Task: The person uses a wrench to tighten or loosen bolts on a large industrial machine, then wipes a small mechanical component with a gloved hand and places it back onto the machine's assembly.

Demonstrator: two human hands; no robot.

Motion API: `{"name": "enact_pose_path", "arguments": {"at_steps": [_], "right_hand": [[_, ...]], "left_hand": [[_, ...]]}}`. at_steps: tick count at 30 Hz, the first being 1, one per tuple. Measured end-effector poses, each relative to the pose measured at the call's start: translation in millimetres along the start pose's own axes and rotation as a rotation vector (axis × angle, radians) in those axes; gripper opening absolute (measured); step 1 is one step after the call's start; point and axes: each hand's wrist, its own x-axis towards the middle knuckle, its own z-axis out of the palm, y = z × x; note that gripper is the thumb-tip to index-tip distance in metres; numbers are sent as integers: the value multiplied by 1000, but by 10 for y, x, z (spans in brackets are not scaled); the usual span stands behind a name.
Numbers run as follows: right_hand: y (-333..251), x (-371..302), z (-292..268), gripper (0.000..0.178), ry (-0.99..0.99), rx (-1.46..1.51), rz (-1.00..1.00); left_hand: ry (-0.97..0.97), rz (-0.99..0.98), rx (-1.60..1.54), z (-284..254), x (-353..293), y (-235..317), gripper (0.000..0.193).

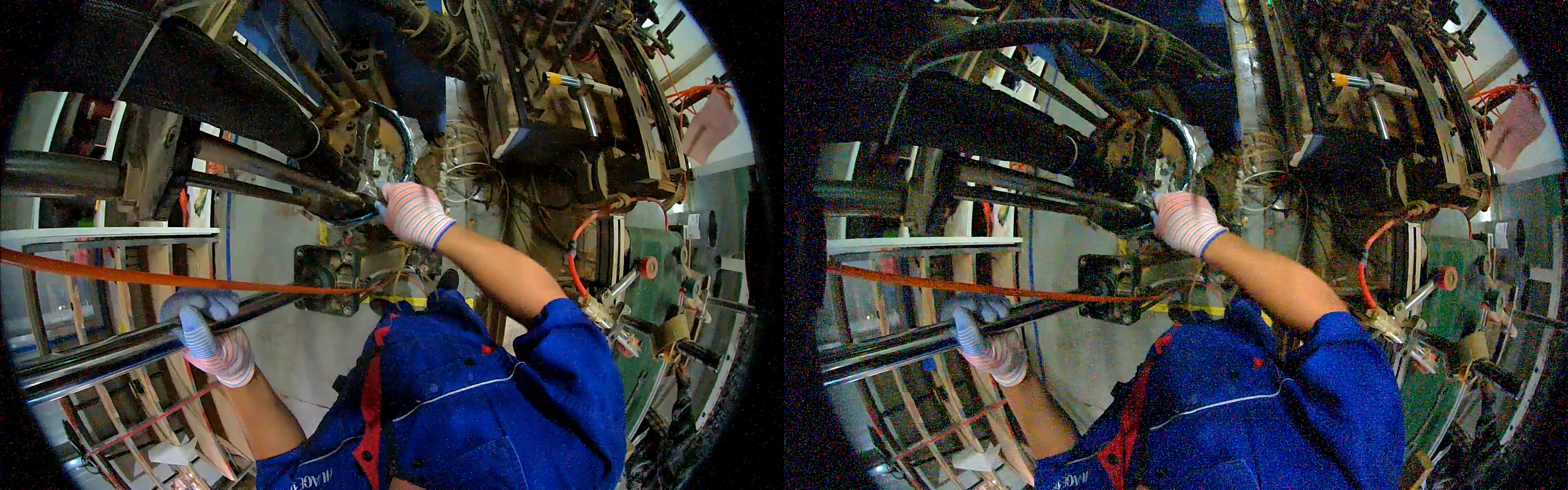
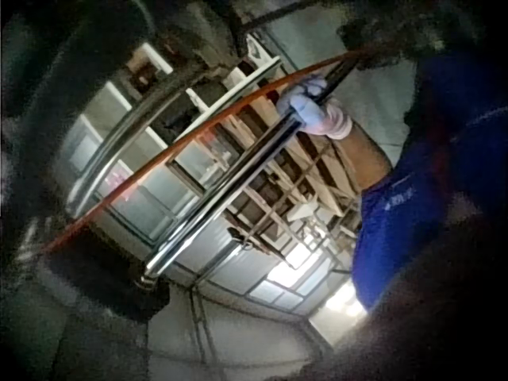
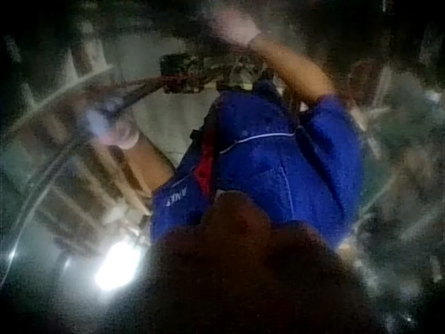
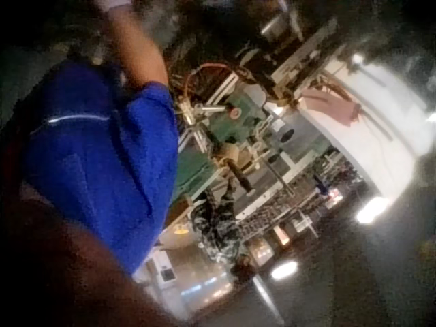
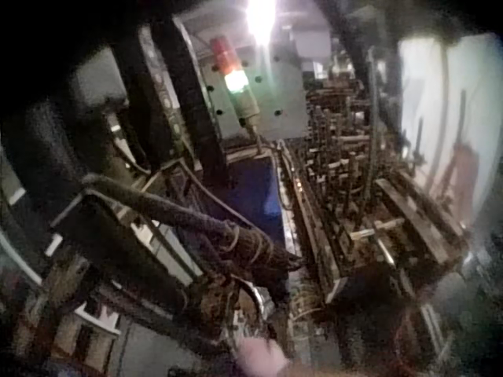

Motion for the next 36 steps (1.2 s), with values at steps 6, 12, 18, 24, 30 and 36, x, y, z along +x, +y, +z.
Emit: {"name": "enact_pose_path", "arguments": {"at_steps": [6, 12, 18, 24, 30, 36], "right_hand": [[968, 1154, -188, 16, -5, -375, -618], [438, 1222, -825, 8, 220, -648, -804], [1171, 937, -750, 14, 413, -587, -555], [1167, 328, -343, 19, 101, -66, -158], [344, -259, 147, 43, -326, 1028, 181], [321, 43, 344, 42, -137, 624, 85]], "left_hand": [[-12, 26, 15, 203, 52, 32, 32], [-6, 11, -2, 129, 5, 39, 30], [-31, -8, -67, 159, 9, 42, 28], [-47, -18, -33, 64, 10, 28, 30], [-73, -32, -52, -47, 1, -16, 32], [-121, 23, -96, 39, 86, -49, 28]]}}
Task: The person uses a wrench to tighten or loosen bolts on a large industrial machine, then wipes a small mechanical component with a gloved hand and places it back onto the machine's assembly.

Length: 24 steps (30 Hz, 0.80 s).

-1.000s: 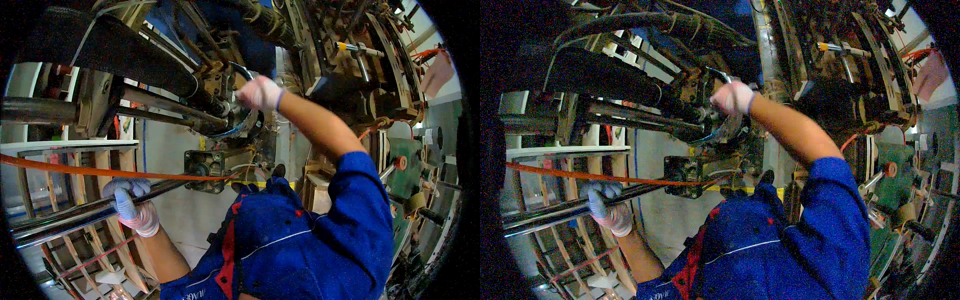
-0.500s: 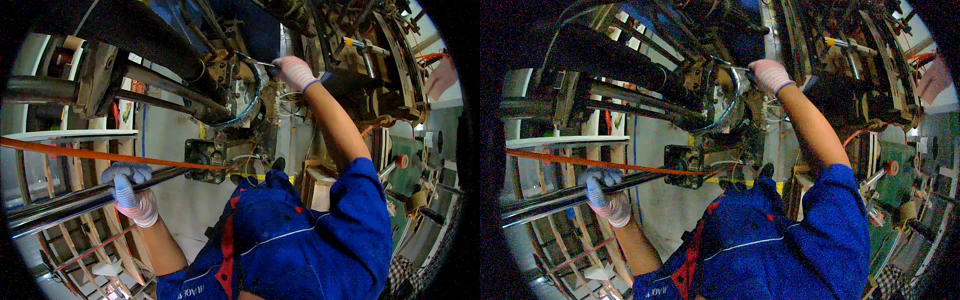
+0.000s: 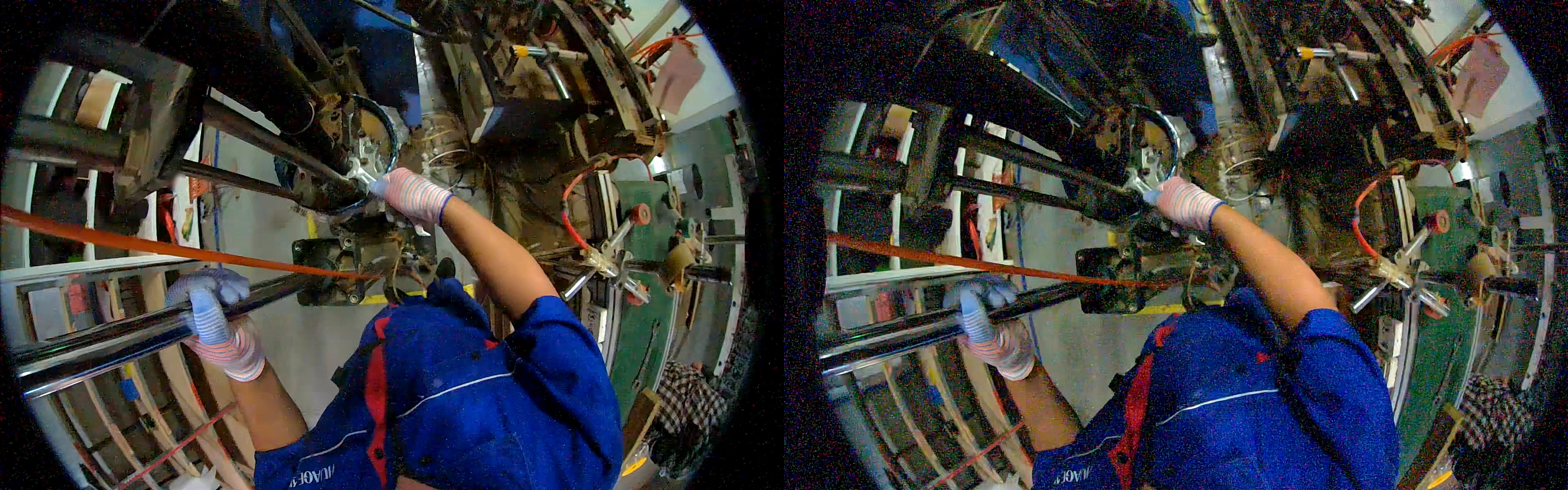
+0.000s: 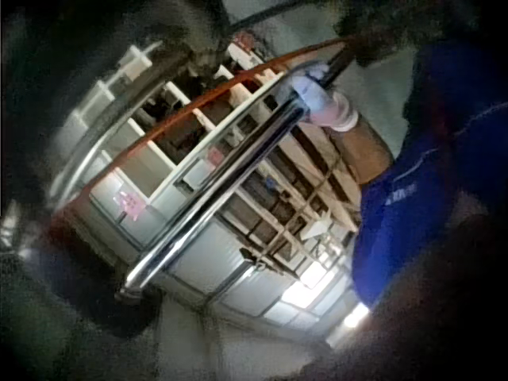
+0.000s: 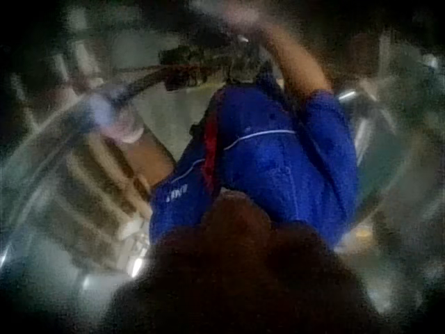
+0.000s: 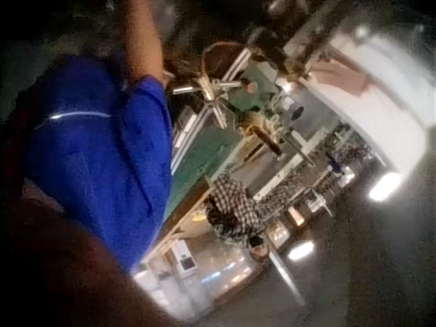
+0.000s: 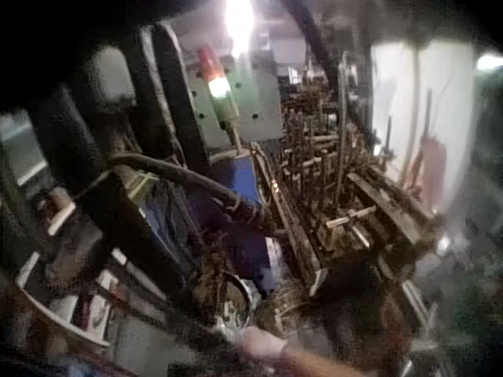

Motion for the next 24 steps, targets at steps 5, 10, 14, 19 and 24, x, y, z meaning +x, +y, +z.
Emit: {"name": "enact_pose_path", "arguments": {"at_steps": [5, 10, 14, 19, 24], "right_hand": [[-305, -25, 14, 46, -21, -457, -97], [-148, -5, 166, 45, 35, -684, -265], [-378, -57, -1, 40, -2, -705, -168], [-273, 561, -855, 17, -24, -1112, -349], [-611, 926, -1013, 8, 332, -1351, -747]], "left_hand": [[55, -9, 6, 83, -66, 3, 25], [-5, -18, 27, 55, -73, -27, 25], [40, -39, 30, -35, -115, -26, 23], [99, -27, 25, 78, -90, -10, 24], [200, 2, 154, 179, -105, 36, 23]]}}
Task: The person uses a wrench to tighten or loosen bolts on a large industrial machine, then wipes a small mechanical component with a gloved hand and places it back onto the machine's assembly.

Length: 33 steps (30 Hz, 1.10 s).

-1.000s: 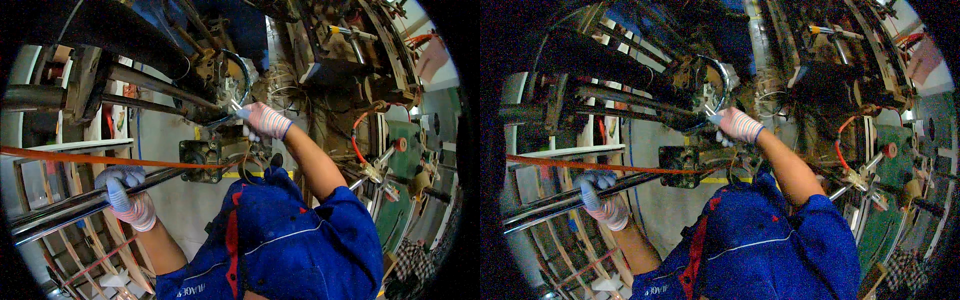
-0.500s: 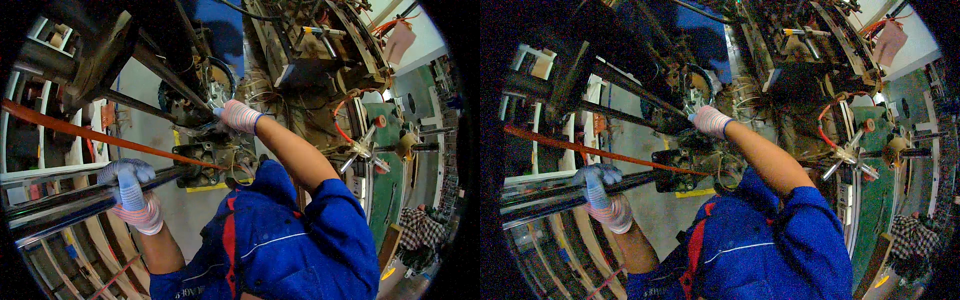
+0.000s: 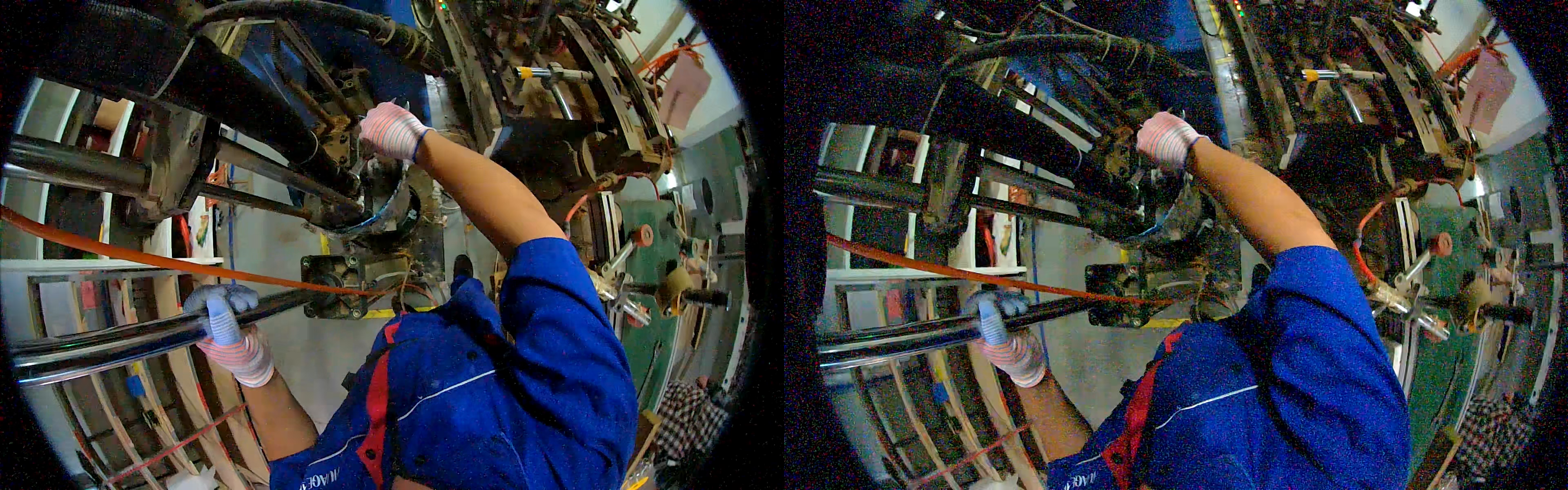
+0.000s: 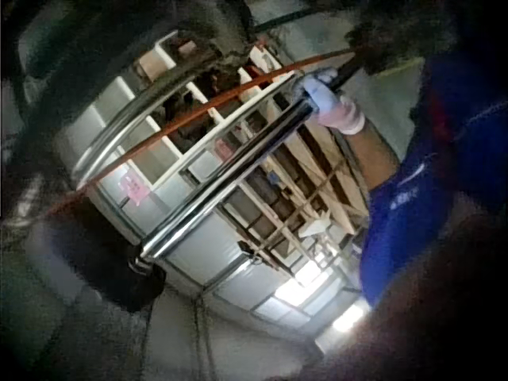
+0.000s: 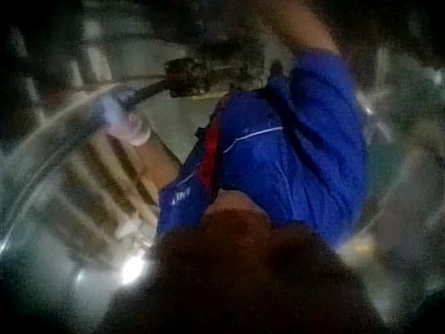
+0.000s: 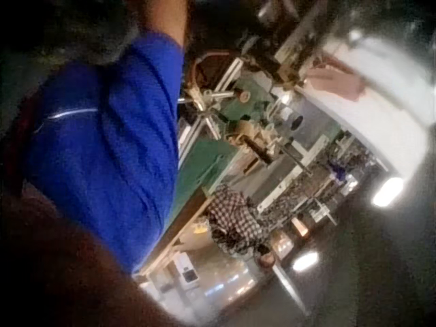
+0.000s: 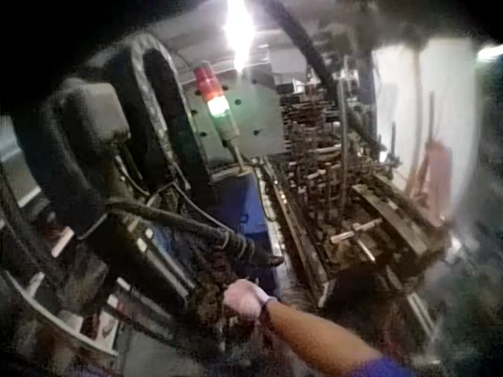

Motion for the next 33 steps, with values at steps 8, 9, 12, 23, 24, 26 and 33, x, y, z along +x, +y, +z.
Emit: {"name": "enact_pose_path", "arguments": {"at_steps": [8, 9, 12, 23, 24, 26, 33], "right_hand": [[-163, -751, 280, 21, -336, 476, 456], [-223, -895, 390, 24, -300, 506, 487], [-651, -1059, 98, 33, -248, 761, 713], [-1449, -1134, -224, 39, -313, 810, 701], [-1472, -1098, -205, 36, -306, 791, 706], [-1470, -1040, -190, 41, -349, 769, 695], [-1186, -977, -244, 57, -443, 647, 526]], "left_hand": [[10, -111, -50, -17, -30, 31, 24], [-8, -120, -69, 5, -27, 37, 24], [1, -125, -73, -34, -48, 50, 24], [10, -133, -121, 1, -34, 42, 21], [45, -128, -98, 59, -50, 62, 21], [74, -119, -70, 60, -58, 61, 21], [55, -110, -53, -4, -59, 14, 22]]}}
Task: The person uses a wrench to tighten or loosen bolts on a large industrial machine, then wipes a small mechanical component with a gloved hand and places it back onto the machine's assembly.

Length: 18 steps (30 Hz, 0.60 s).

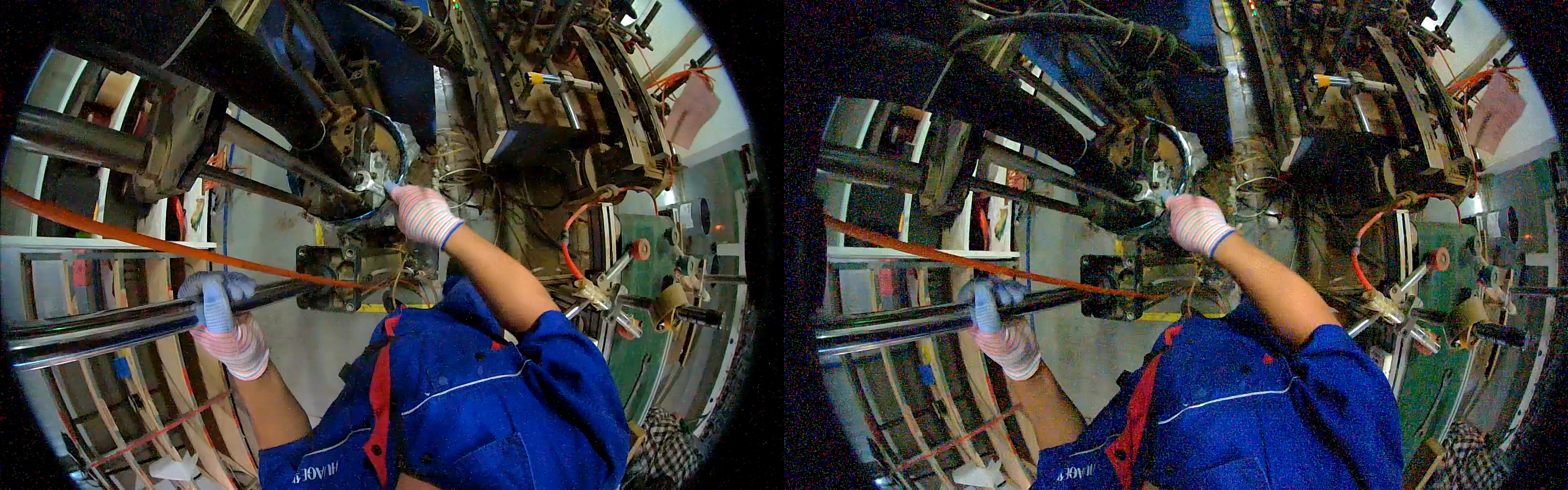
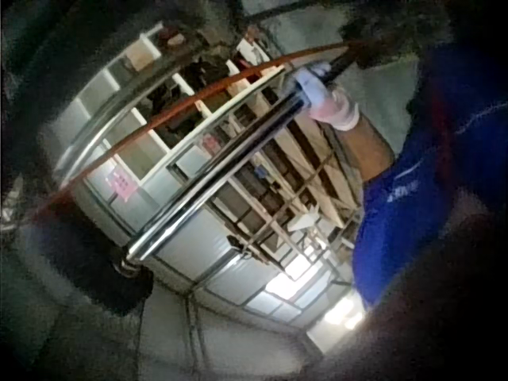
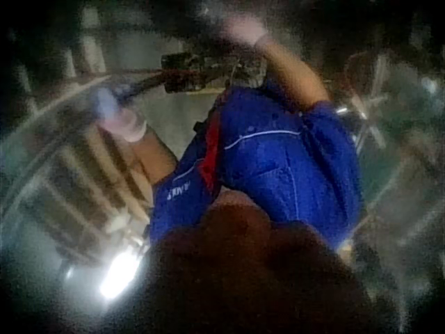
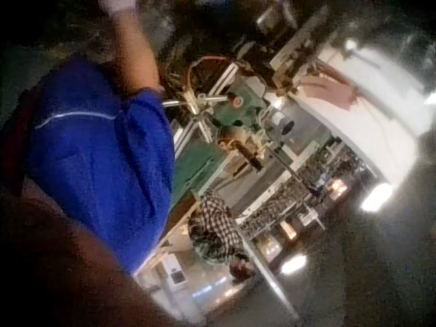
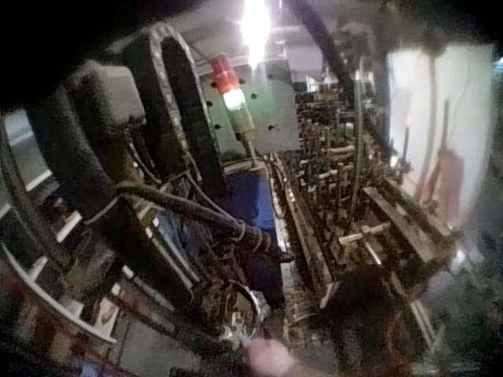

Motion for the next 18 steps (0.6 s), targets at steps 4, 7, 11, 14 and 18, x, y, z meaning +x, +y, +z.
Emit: {"name": "enact_pose_path", "arguments": {"at_steps": [4, 7, 11, 14, 18], "right_hand": [[187, 135, -222, 38, -32, -70, -112], [315, 288, -103, 28, 32, -74, -248], [605, 544, -128, 18, 65, -86, -437], [734, 854, -427, 31, 54, -103, -434], [577, 1223, -765, 25, 40, -301, -543]], "left_hand": [[-52, -17, -31, -73, 22, -36, 23], [-55, -7, -63, -57, 19, -26, 22], [-79, 22, -54, -49, 12, -28, 20], [-71, -14, -44, -52, 21, -44, 19], [-93, -47, -68, -146, 33, -32, 19]]}}
